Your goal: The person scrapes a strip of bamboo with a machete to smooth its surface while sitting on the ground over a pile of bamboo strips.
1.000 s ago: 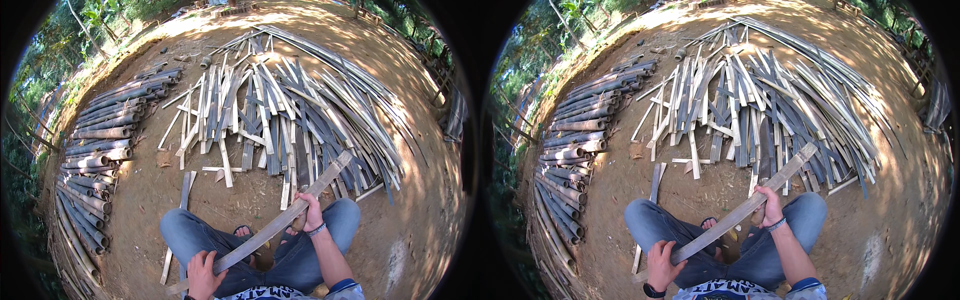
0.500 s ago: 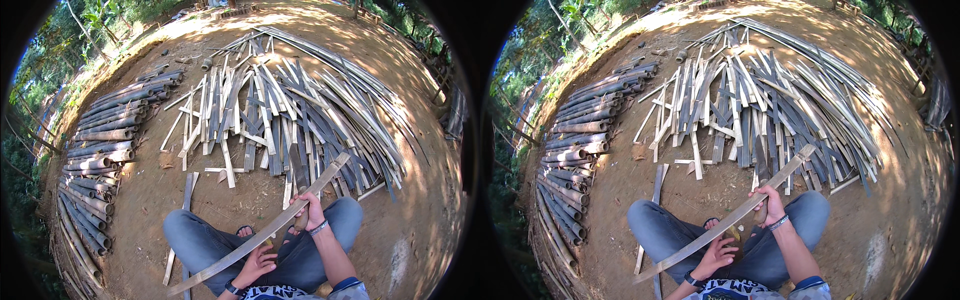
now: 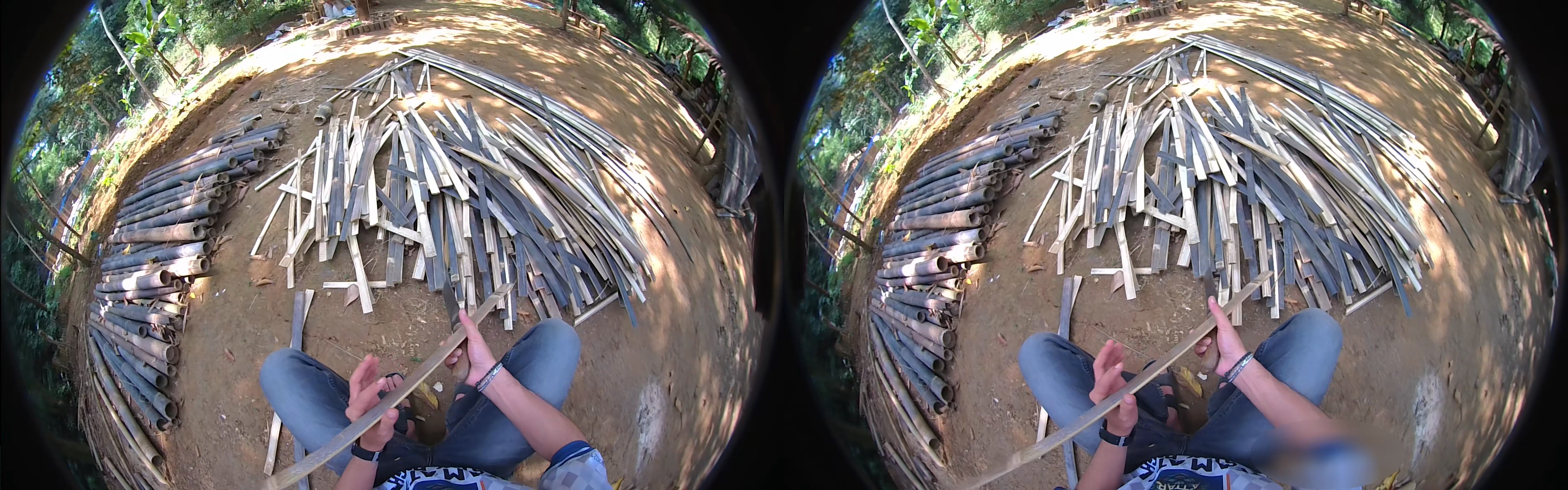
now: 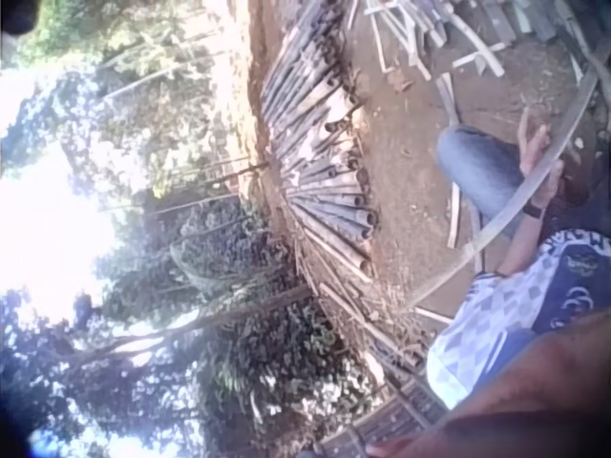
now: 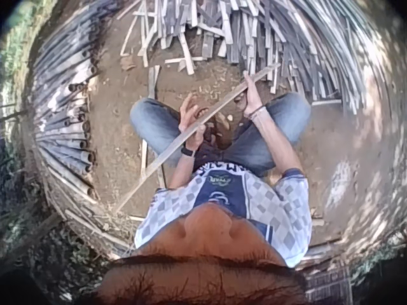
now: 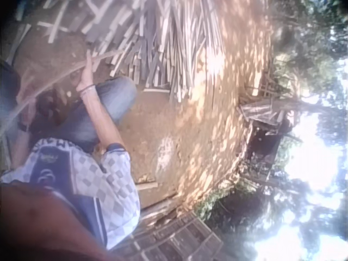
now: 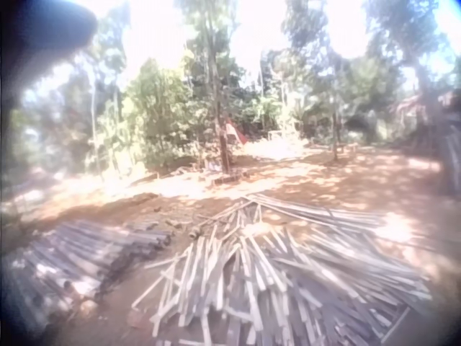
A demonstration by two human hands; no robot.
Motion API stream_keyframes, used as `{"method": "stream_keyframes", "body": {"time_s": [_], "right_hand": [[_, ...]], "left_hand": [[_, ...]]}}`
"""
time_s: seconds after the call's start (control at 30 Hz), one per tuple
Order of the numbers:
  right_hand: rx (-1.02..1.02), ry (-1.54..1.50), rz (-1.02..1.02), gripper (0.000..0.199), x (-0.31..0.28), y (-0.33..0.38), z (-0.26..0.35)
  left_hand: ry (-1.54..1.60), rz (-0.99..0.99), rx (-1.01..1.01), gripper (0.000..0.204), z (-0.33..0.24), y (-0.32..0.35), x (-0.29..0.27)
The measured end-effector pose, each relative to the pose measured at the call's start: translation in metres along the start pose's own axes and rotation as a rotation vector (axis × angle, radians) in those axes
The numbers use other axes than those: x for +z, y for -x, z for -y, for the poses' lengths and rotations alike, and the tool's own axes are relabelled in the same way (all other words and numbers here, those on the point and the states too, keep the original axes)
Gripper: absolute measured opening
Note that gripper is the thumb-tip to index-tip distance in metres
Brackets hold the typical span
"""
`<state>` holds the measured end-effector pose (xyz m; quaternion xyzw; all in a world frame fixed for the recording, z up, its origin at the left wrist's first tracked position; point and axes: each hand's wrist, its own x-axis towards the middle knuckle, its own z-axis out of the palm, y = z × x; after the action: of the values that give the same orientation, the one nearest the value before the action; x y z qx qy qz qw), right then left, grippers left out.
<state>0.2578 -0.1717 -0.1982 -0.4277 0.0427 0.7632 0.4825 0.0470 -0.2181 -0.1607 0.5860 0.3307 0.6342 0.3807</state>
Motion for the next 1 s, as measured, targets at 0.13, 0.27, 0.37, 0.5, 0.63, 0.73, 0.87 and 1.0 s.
{"method": "stream_keyframes", "body": {"time_s": [0.13,0.27,0.37,0.5,0.63,0.73,0.87,1.0], "right_hand": [[0.166,0.203,0.033,0.06,0.01,-0.004,-0.032],[0.199,0.759,0.214,0.048,0.0,-0.013,-0.048],[0.132,1.264,0.292,0.047,-0.002,-0.012,-0.056],[-0.138,1.745,0.242,0.052,0.0,-0.003,-0.055],[-0.275,1.859,0.026,0.049,-0.012,0.007,-0.045],[-0.361,1.783,-0.151,0.046,-0.017,0.011,-0.034],[-0.496,1.491,-0.248,0.04,-0.015,0.014,-0.023],[-0.634,1.068,-0.273,0.031,-0.019,-0.001,-0.026]], "left_hand": [[0.202,-0.353,-0.048,0.04,-0.014,-0.039,-0.025],[0.405,-0.784,-0.228,0.033,-0.025,-0.111,-0.048],[0.423,-0.864,-0.207,0.032,-0.012,-0.156,-0.067],[0.431,-0.918,-0.216,0.036,0.016,-0.197,-0.075],[0.508,-0.971,-0.195,0.038,0.045,-0.211,-0.089],[0.575,-1.019,-0.163,0.039,0.051,-0.209,-0.112],[0.674,-1.098,-0.124,0.039,0.049,-0.205,-0.136],[0.81,-1.08,-0.119,0.041,0.049,-0.2,-0.137]]}}
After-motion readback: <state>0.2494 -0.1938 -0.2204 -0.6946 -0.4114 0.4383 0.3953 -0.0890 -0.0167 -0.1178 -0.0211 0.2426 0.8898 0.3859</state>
